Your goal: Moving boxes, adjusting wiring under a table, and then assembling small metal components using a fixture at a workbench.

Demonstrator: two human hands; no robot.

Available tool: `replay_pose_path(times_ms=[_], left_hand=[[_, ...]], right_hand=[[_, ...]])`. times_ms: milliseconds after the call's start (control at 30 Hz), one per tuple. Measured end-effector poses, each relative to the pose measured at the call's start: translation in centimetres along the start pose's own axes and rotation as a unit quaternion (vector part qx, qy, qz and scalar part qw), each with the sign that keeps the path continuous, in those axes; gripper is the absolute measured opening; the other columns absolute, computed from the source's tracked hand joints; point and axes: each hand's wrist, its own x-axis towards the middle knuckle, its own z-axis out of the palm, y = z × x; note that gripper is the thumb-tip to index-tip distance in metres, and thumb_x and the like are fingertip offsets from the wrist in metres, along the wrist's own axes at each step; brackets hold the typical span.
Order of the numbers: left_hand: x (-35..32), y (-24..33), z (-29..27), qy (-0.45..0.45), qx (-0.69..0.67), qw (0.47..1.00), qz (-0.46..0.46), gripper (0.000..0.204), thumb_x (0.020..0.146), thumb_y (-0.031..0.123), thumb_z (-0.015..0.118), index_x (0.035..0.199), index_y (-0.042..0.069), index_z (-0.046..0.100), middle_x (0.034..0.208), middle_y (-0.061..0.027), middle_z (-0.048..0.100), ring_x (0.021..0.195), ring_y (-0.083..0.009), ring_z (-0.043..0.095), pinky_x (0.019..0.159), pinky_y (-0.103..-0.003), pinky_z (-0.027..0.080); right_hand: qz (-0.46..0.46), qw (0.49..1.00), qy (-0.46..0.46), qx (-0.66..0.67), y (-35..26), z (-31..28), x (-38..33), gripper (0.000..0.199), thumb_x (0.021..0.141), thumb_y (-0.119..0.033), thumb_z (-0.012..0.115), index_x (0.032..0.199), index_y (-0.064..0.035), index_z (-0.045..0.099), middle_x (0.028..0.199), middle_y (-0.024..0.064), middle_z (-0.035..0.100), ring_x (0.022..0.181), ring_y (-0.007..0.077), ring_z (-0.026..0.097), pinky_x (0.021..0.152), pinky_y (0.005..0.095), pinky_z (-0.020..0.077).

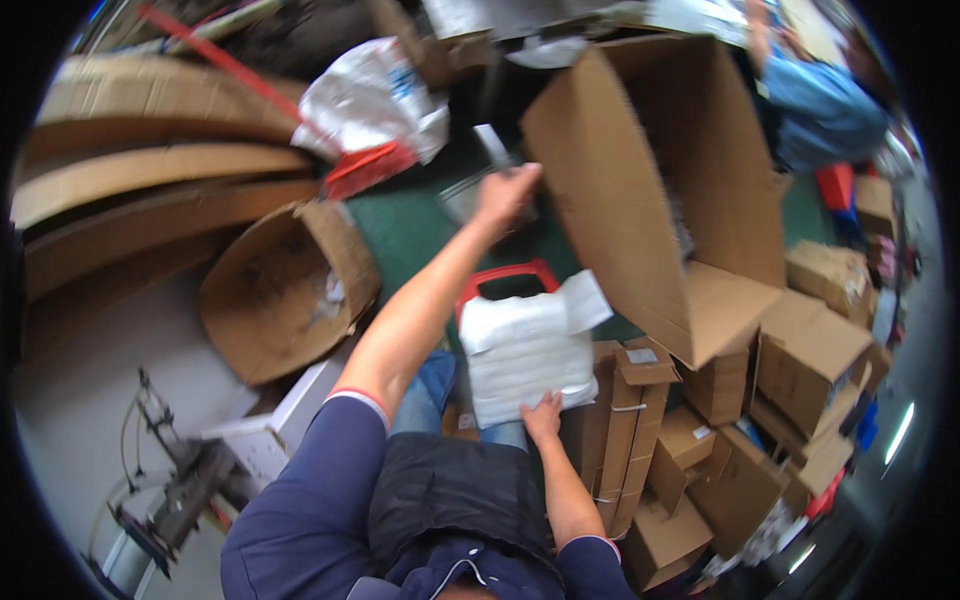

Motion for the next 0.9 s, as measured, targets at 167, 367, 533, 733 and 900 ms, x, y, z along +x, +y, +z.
replay_pose_path(times_ms=[167, 367, 533, 733, 900], left_hand=[[-5.4, -1.3, -0.5, 0.028, 0.19, 0.966, 0.173, 0.051, 0.08, 0.036, 0.079, 0.116, 0.002, 0.066, 0.115, -0.0162, 0.066, 0.11, -0.0324, 0.064, 0.095, -0.039, 0.052], [-12.2, -12.6, -18.4, 0.321, 0.329, 0.87, 0.177, 0.05, 0.078, 0.009, 0.075, 0.124, 0.004, 0.057, 0.123, -0.0169, 0.057, 0.12, -0.0368, 0.055, 0.106, -0.045, 0.044], [-13.4, -24.9, -33.0, 0.335, 0.378, 0.862, -0.048, 0.085, 0.078, 0.029, 0.083, 0.146, -0.001, 0.042, 0.147, -0.0252, 0.047, 0.137, -0.0426, 0.044, 0.115, -0.047, 0.038], [-9.8, -28.3, -36.4, 0.251, 0.389, 0.867, -0.183, 0.056, 0.086, 0.032, 0.075, 0.133, 0.004, 0.06, 0.12, -0.0246, 0.07, 0.117, -0.0408, 0.065, 0.101, -0.048, 0.051], [-9.2, -28.9, -36.2, 0.25, 0.482, 0.818, -0.189, 0.038, 0.088, 0.028, 0.07, 0.12, 0.006, 0.07, 0.118, -0.0224, 0.071, 0.112, -0.0403, 0.067, 0.097, -0.049, 0.052]], right_hand=[[-0.198, 0.962, 0.187, -0.018, -1.4, -1.6, 0.5, 0.08, 0.085, -0.018, 0.072, 0.152, 0.003, 0.035, 0.163, 0.028, 0.024, 0.152, 0.0448, 0.022, 0.122, 0.051, 0.0279], [-0.379, 0.887, 0.251, -0.077, -9.5, -6.1, 3.4, 0.083, 0.083, -0.023, 0.077, 0.152, 0.0011, 0.037, 0.162, 0.0262, 0.028, 0.153, 0.0448, 0.02, 0.124, 0.0562, 0.0164], [-0.374, 0.877, 0.183, -0.24, -14.7, -7.6, 6.2, 0.104, 0.071, -0.047, 0.086, 0.153, -0.0023, 0.039, 0.163, 0.0192, 0.033, 0.154, 0.0388, 0.023, 0.125, 0.059, 0.0094], [-0.301, 0.911, 0.156, -0.236, -13.7, -9.1, 7.5, 0.106, 0.064, -0.05, 0.089, 0.149, -0.0042, 0.045, 0.158, 0.0131, 0.042, 0.151, 0.0313, 0.03, 0.124, 0.059, 0.0166], [-0.261, 0.933, 0.179, -0.17, -2.8, -8.6, 9.4, 0.103, 0.066, -0.053, 0.087, 0.145, 0.001, 0.049, 0.151, 0.0206, 0.049, 0.144, 0.0368, 0.041, 0.121, 0.0518, 0.0298]])
